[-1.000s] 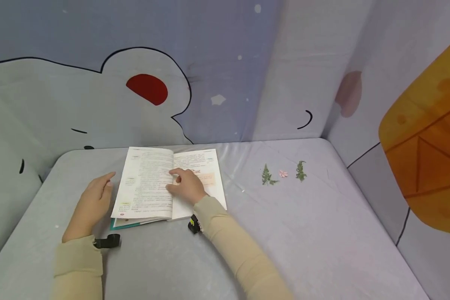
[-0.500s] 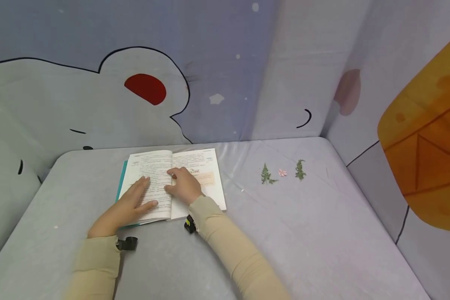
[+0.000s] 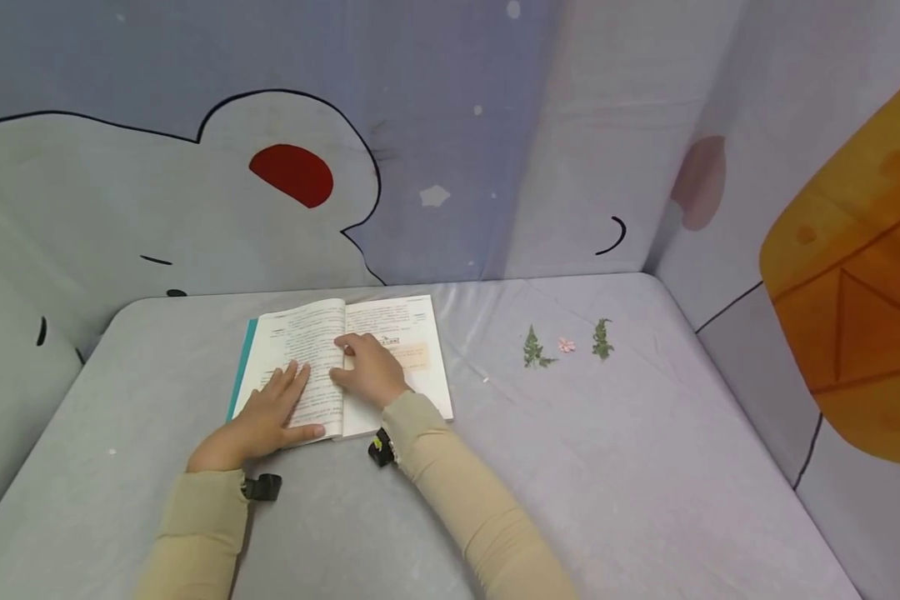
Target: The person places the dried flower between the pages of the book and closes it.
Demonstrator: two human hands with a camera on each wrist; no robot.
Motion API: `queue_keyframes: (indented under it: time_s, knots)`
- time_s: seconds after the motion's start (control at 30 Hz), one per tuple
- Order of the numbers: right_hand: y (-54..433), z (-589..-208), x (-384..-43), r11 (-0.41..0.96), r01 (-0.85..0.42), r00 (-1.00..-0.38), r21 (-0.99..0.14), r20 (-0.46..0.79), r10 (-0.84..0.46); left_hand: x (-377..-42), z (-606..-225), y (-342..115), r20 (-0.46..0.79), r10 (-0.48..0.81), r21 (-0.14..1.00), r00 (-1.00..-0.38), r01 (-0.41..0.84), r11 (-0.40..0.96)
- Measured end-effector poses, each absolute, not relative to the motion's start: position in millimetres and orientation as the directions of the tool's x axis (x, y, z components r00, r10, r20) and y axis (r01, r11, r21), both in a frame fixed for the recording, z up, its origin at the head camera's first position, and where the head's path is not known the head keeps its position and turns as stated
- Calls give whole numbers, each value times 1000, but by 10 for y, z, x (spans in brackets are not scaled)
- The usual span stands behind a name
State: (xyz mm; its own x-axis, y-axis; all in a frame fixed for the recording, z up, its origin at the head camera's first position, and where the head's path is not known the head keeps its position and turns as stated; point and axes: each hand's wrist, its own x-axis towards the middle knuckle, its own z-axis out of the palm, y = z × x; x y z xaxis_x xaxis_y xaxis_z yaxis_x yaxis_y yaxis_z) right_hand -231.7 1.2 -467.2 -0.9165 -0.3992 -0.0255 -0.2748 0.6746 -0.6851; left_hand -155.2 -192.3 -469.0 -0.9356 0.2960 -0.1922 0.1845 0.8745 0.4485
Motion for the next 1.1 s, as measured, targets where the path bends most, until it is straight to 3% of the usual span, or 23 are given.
queue_keyframes:
  time_s: [0.3, 0.43, 0.67, 0.83, 1.1]
  knots:
    - [299, -4686, -2313, 418, -85, -904, -904, -107, -415, -1541, -4689, -1862, -236, 284, 455, -929, 153, 877]
    - [513, -4594, -2303, 371, -100, -922, -923, -55, -384, -1554, -4681, -1871, -236, 276, 463, -932, 142, 875]
    - [1052, -4394, -2256, 479, -193, -954, -857, 50, -295, -1543, -4658, -1817, -229, 274, 491, -934, 132, 861]
    - [1455, -4276, -2218, 598, -176, -975, -782, 54, -216, -1543, -4667, -1802, -236, 272, 509, -933, 120, 853]
    - [2049, -4241, -2193, 652, -93, -993, -753, 20, -119, -1520, -4709, -1839, -235, 267, 506, -935, 117, 854]
